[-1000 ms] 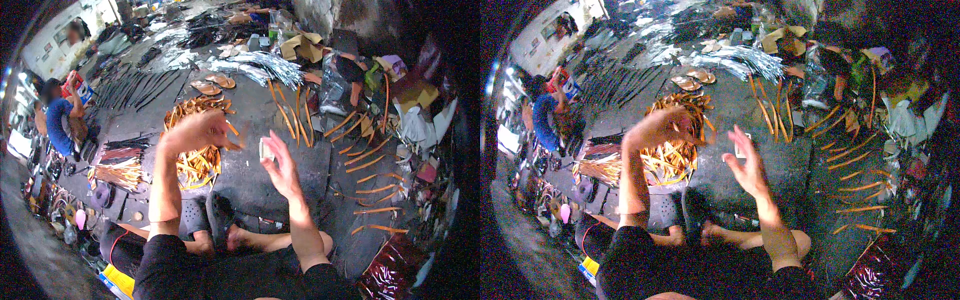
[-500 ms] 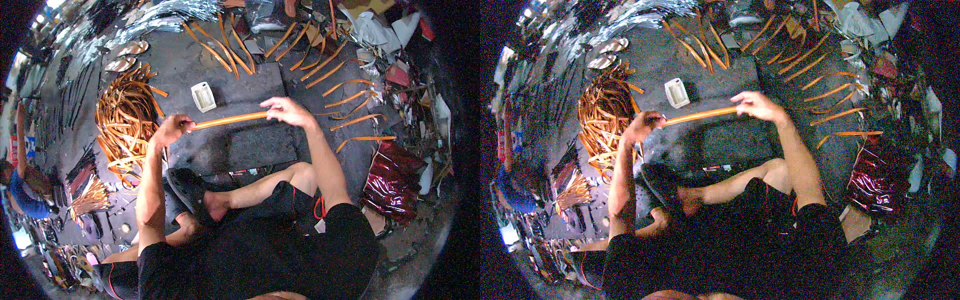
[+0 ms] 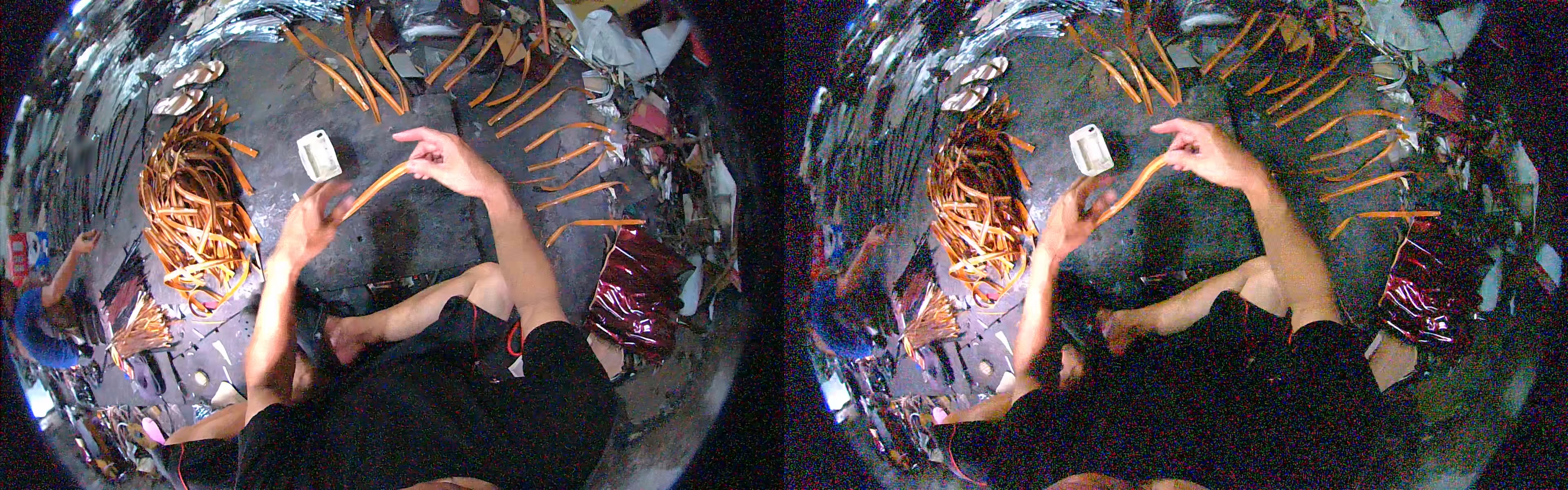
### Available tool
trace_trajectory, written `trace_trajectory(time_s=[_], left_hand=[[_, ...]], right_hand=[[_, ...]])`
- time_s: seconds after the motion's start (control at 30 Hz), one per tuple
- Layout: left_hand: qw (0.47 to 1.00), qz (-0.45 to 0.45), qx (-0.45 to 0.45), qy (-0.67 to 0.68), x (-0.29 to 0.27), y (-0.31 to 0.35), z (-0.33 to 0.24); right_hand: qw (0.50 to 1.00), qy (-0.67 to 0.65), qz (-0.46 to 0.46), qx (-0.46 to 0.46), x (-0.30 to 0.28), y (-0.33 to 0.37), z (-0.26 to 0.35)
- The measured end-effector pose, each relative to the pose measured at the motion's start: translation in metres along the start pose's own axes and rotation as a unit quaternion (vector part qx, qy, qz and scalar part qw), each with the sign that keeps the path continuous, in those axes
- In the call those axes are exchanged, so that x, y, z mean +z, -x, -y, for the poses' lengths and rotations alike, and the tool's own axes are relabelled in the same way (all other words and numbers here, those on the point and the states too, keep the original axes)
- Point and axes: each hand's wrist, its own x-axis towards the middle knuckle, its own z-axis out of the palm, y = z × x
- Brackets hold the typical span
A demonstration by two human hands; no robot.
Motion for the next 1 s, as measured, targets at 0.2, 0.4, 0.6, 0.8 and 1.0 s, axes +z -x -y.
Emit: trace_trajectory(time_s=[0.2, 0.4, 0.6, 0.8, 1.0], left_hand=[[0.966, -0.021, -0.028, 0.255, 0.010, -0.025, -0.054], [0.903, -0.058, -0.039, 0.425, 0.030, -0.023, -0.058], [0.929, -0.099, -0.042, 0.355, 0.037, -0.016, -0.068], [0.948, -0.125, -0.035, 0.291, 0.046, -0.012, -0.063], [0.959, -0.059, -0.078, 0.267, 0.061, -0.018, -0.015]], right_hand=[[0.986, -0.032, -0.146, -0.073, 0.038, 0.012, 0.036], [0.973, -0.110, -0.187, -0.079, 0.055, 0.018, 0.025], [0.962, -0.107, -0.240, -0.075, 0.072, 0.026, 0.024], [0.964, -0.078, -0.248, -0.049, 0.079, 0.026, 0.010], [0.966, -0.123, -0.223, -0.033, 0.069, 0.001, -0.040]])
